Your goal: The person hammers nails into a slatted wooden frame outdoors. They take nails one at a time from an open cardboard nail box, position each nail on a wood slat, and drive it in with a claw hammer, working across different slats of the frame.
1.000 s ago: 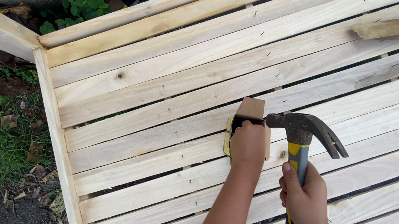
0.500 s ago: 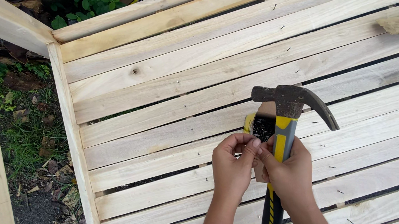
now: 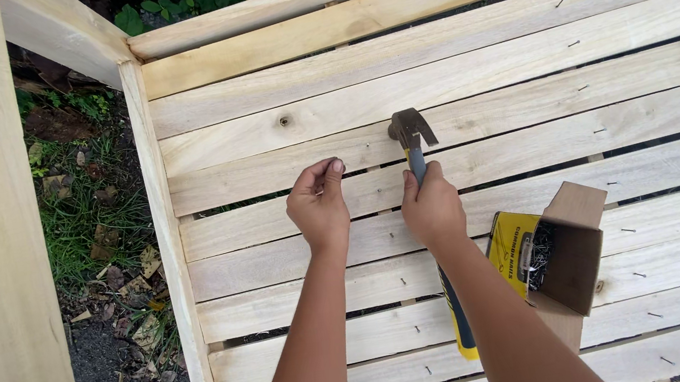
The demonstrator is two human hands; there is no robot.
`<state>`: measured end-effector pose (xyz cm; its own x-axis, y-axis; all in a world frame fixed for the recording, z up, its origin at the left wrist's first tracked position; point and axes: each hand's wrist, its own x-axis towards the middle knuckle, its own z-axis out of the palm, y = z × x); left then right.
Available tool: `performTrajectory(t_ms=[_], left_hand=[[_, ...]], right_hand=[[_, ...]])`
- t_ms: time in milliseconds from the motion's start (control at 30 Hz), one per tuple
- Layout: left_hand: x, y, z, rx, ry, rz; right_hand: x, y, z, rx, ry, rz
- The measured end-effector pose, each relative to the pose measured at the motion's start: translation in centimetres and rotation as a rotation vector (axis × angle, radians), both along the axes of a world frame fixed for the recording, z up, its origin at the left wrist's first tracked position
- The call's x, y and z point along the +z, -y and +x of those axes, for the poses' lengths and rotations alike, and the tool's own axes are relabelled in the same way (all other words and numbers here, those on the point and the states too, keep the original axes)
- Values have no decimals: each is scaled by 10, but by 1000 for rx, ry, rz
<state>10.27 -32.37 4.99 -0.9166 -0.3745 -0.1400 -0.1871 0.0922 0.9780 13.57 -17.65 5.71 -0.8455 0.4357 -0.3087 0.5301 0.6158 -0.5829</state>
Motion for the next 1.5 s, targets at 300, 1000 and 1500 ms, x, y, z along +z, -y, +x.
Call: performTrajectory(t_ms=[300,1000,1500], left_hand=[[-39,-22,-103,-195,-272,-326],[-80,-34,-103,-200,-270,-692],[-86,-35,-100,-227,-318,-738]], right_hand=[[-1,6,9,-43,91,75],[8,9,10,-34,162,29],[12,11,9,-44,163,-8]])
